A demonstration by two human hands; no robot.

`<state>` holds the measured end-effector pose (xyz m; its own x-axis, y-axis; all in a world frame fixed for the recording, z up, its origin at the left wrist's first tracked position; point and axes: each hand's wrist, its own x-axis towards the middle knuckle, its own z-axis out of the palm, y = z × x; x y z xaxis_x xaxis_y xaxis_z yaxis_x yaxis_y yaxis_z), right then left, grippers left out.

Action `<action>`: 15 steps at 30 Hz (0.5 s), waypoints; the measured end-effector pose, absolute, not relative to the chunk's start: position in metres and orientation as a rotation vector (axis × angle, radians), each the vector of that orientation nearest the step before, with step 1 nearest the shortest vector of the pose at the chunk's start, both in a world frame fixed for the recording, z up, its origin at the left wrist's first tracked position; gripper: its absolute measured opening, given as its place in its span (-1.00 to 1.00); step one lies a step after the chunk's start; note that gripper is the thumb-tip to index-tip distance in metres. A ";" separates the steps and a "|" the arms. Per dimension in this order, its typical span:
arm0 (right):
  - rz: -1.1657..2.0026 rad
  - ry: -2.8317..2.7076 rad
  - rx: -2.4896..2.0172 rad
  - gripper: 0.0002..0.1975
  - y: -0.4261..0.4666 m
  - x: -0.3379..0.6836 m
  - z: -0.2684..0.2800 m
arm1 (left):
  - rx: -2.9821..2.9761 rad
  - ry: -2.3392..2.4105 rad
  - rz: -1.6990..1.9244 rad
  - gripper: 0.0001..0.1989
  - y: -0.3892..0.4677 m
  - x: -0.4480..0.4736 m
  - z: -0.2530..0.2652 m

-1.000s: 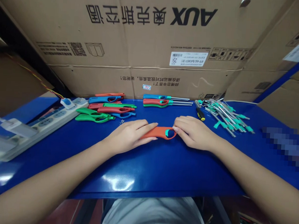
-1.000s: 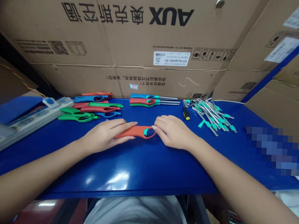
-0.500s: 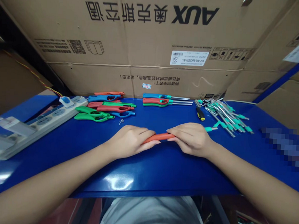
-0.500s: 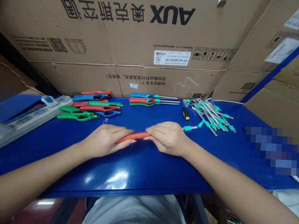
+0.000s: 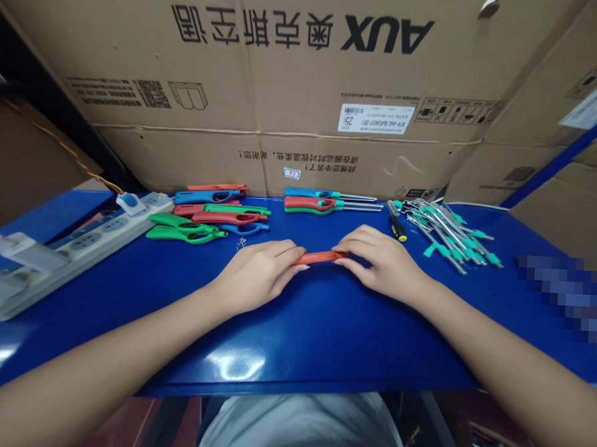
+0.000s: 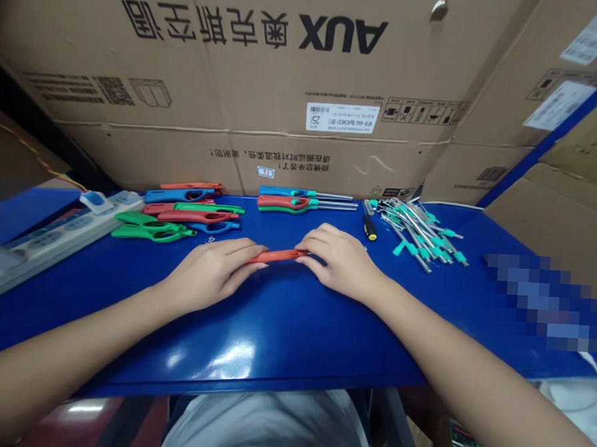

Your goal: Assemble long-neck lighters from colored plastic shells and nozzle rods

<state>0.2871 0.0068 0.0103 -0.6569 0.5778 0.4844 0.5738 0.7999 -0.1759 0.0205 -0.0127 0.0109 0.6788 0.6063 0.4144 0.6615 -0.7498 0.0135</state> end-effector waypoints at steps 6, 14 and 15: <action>-0.136 -2.511 -0.771 -0.77 0.008 0.288 0.009 | -2.807 -1.054 -0.534 -0.70 -0.015 0.022 0.015; -0.115 -2.619 -0.752 -0.75 0.006 0.287 0.011 | -2.827 -1.109 -0.379 -0.69 -0.019 0.026 0.015; -0.124 -2.629 -0.800 -0.76 0.008 0.290 0.011 | -2.816 -1.115 -0.373 -0.69 -0.018 0.026 0.015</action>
